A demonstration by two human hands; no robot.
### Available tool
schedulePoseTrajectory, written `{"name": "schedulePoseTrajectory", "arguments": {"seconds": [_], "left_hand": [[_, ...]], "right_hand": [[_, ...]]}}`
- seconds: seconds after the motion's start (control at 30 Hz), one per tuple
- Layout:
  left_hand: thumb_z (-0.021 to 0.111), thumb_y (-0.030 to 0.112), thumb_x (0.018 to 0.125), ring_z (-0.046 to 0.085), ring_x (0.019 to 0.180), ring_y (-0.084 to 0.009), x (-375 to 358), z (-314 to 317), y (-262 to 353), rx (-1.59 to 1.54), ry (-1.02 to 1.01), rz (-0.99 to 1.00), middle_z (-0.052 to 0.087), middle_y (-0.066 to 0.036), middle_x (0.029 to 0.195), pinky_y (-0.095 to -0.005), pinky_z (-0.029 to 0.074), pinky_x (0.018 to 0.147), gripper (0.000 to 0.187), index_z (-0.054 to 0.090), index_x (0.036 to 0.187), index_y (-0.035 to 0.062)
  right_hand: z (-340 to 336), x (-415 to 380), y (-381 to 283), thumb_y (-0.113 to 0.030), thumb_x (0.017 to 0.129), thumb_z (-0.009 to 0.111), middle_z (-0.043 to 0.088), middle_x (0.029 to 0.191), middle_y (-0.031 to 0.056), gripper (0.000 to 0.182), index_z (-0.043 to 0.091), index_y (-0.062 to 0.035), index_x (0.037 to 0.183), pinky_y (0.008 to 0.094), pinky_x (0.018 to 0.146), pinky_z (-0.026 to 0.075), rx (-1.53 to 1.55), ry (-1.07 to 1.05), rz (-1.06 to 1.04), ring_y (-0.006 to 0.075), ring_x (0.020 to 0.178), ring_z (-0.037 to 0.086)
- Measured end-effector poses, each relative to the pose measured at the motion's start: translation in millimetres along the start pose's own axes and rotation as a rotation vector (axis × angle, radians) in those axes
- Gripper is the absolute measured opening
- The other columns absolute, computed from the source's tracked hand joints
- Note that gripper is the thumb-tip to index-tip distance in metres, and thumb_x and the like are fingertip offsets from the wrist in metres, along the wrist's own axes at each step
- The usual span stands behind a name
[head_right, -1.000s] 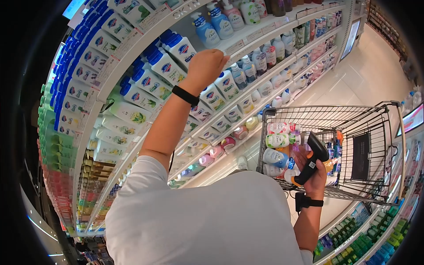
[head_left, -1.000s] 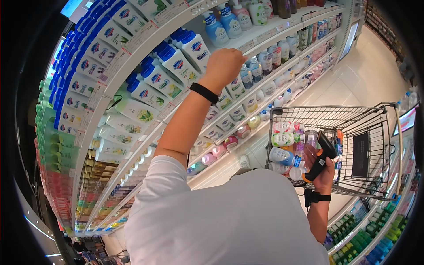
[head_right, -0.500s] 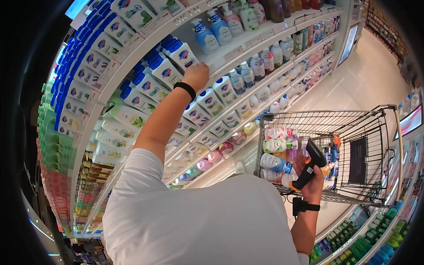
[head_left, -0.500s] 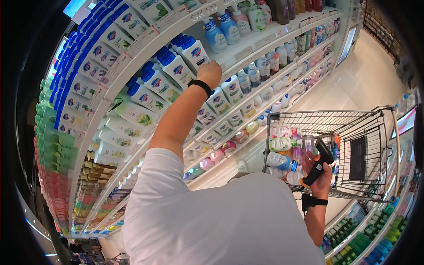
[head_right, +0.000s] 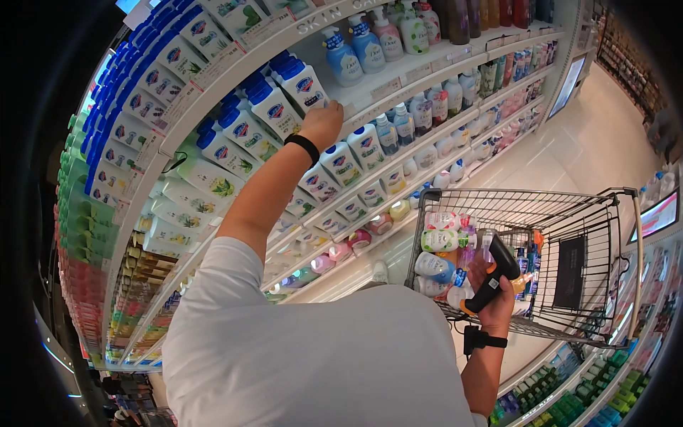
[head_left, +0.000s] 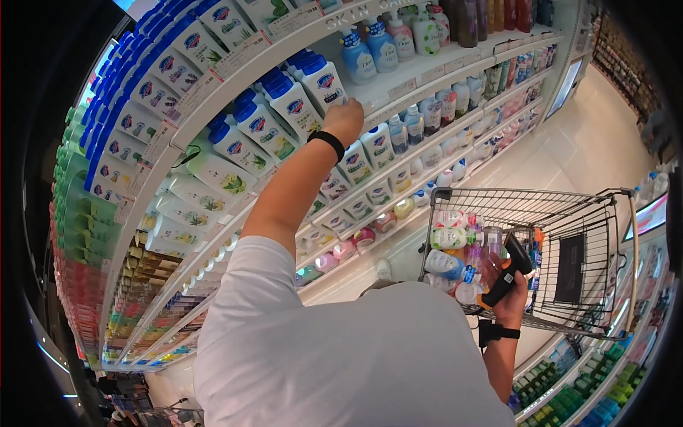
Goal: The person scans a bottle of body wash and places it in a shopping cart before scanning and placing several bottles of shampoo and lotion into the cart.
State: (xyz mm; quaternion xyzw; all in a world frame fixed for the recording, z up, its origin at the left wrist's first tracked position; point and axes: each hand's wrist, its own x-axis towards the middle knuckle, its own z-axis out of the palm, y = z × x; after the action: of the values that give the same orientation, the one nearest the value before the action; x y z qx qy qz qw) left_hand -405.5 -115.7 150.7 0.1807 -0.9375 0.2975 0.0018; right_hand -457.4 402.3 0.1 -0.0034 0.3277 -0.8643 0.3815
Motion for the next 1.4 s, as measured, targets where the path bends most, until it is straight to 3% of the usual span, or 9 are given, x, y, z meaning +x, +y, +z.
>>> {"name": "schedulePoseTrajectory", "arguments": {"seconds": [0.33,0.47,0.53,0.6,0.67,0.77,0.83,1.03,1.4], "left_hand": [[0.060,0.011,0.087,0.071,0.084,-0.0316,-10,-10,1,-0.102,-0.050,-0.048,0.059,-0.017,0.125,-0.0386,0.058,0.070,0.037,0.055,0.120,-0.0050],[0.062,0.019,0.092,0.070,0.089,-0.0318,-40,-46,-1,-0.360,0.205,-0.067,0.061,-0.015,0.127,-0.0408,0.057,0.074,0.037,0.057,0.123,-0.0003],[0.062,0.019,0.091,0.069,0.092,-0.0308,-60,-60,-17,-0.470,0.549,-0.178,0.068,-0.011,0.114,-0.0396,0.056,0.076,0.029,0.063,0.116,0.0050],[0.065,0.017,0.087,0.068,0.084,-0.0295,-78,-68,-44,-0.389,0.804,-0.309,0.070,-0.007,0.103,-0.0401,0.053,0.074,0.020,0.069,0.104,0.0067],[0.066,0.017,0.086,0.066,0.091,-0.0270,-96,-65,-80,-0.243,0.829,-0.437,0.069,-0.006,0.104,-0.0393,0.051,0.080,0.018,0.070,0.101,0.0074],[0.067,0.020,0.087,0.064,0.097,-0.0262,-117,-55,-116,-0.063,0.789,-0.539,0.069,-0.006,0.104,-0.0410,0.049,0.085,0.021,0.070,0.104,0.0080],[0.059,0.033,0.094,0.062,0.110,-0.0296,-123,-50,-130,-0.047,0.552,-0.710,0.069,-0.009,0.115,-0.0441,0.044,0.097,0.033,0.068,0.116,0.0105],[0.048,0.044,0.098,0.059,0.115,-0.0311,-123,-22,-153,0.039,0.356,-0.732,0.068,-0.011,0.120,-0.0456,0.032,0.109,0.044,0.067,0.118,0.0106],[0.049,0.047,0.097,0.063,0.108,-0.0311,-117,-36,-148,-0.037,0.281,-0.759,0.072,-0.014,0.108,-0.0450,0.033,0.108,0.047,0.068,0.115,0.0082]], "right_hand": [[-2,2,1,-0.035,0.086,0.064,0.051,0.138,0.0288,0.050,0.056,-0.0034,0.124,0.0521,0.109,0.042,-0.024,-0.007,-0.006,0.0426,0.128,0.051],[-6,2,2,-0.035,0.090,0.059,0.049,0.139,0.0297,0.049,0.055,-0.0039,0.127,0.0529,0.110,0.042,-0.026,0.023,0.008,0.0438,0.128,0.050],[-7,-1,0,-0.035,0.091,0.057,0.049,0.140,0.0290,0.047,0.055,-0.0039,0.126,0.0524,0.110,0.041,-0.024,0.035,0.019,0.0434,0.128,0.051],[-11,-2,-2,-0.035,0.092,0.056,0.049,0.140,0.0281,0.047,0.055,-0.0030,0.126,0.0513,0.110,0.041,-0.028,0.074,0.032,0.0424,0.128,0.051],[-15,-3,-3,-0.034,0.092,0.056,0.050,0.140,0.0276,0.047,0.054,-0.0027,0.126,0.0505,0.110,0.041,-0.020,0.073,0.044,0.0419,0.128,0.051],[-21,-1,-3,-0.034,0.092,0.056,0.050,0.140,0.0266,0.047,0.054,-0.0019,0.126,0.0494,0.111,0.041,-0.020,0.066,0.058,0.0409,0.128,0.051],[-24,1,-3,-0.033,0.092,0.057,0.051,0.140,0.0256,0.047,0.054,-0.0012,0.126,0.0484,0.111,0.041,-0.031,0.063,0.062,0.0400,0.128,0.051],[-21,6,-2,-0.034,0.091,0.058,0.051,0.139,0.0255,0.049,0.052,-0.0043,0.130,0.0486,0.109,0.042,-0.044,0.087,0.080,0.0401,0.127,0.052],[-26,10,2,-0.034,0.091,0.059,0.052,0.139,0.0248,0.046,0.055,-0.0059,0.127,0.0490,0.110,0.042,-0.039,0.054,0.095,0.0392,0.126,0.053]]}}
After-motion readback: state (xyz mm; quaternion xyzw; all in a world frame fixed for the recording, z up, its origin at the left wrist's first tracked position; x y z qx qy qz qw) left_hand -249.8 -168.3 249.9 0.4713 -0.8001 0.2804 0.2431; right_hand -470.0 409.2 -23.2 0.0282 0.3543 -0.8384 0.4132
